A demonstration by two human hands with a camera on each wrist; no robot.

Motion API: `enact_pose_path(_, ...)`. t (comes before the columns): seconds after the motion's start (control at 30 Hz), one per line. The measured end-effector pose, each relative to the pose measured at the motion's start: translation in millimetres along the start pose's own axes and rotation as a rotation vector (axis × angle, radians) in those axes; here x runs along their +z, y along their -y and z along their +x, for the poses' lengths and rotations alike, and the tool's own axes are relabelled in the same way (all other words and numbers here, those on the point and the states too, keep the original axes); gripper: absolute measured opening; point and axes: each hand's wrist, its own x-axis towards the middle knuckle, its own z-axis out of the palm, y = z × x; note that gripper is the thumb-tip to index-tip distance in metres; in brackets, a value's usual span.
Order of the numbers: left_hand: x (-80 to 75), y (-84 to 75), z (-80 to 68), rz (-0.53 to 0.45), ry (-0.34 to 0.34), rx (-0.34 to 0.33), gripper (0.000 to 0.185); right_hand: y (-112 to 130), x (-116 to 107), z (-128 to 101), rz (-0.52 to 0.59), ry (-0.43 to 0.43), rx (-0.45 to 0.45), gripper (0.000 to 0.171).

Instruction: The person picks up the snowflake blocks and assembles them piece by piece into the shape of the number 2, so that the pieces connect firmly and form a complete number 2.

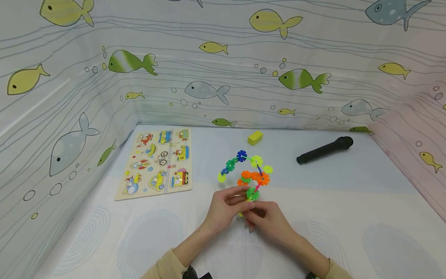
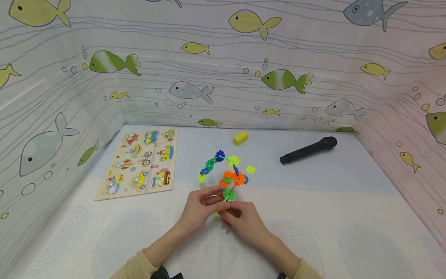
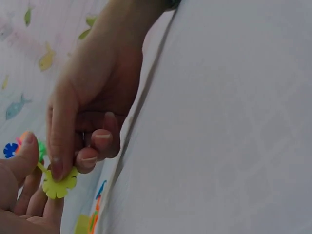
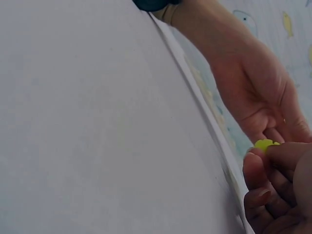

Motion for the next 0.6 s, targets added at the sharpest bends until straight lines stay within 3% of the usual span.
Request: enact_pose_path(0.6,0.3,0.1,1.5,-0.038,-0.039,-0.018,0.046,2.9,2.0,0.1,-0.009,-0.043,0.011,0.014)
